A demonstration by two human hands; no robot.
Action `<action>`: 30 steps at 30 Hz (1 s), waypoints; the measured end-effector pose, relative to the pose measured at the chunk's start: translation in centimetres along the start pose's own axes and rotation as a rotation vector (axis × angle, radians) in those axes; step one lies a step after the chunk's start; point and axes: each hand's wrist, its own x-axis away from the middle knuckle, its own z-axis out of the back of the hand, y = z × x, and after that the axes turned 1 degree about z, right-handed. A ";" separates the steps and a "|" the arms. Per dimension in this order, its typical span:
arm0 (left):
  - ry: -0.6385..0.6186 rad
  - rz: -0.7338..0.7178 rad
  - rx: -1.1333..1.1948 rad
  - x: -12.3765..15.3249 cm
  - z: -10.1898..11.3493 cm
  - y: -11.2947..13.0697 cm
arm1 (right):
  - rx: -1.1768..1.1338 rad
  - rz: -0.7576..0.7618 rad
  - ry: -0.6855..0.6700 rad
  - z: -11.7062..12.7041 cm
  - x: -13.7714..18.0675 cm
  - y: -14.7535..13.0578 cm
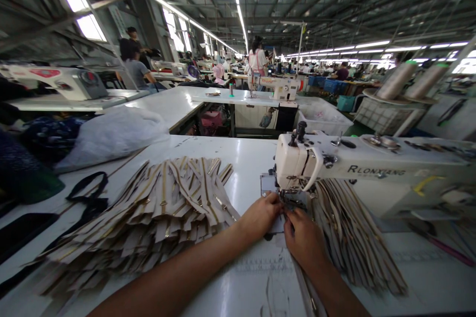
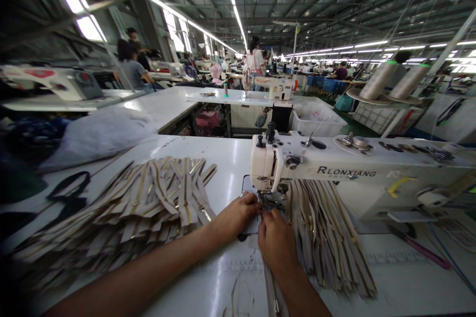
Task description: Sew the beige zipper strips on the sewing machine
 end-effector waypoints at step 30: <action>0.141 0.031 0.069 0.2 -1.1 -1.1 | 0.013 -0.061 -0.102 0.6 -0.7 -0.5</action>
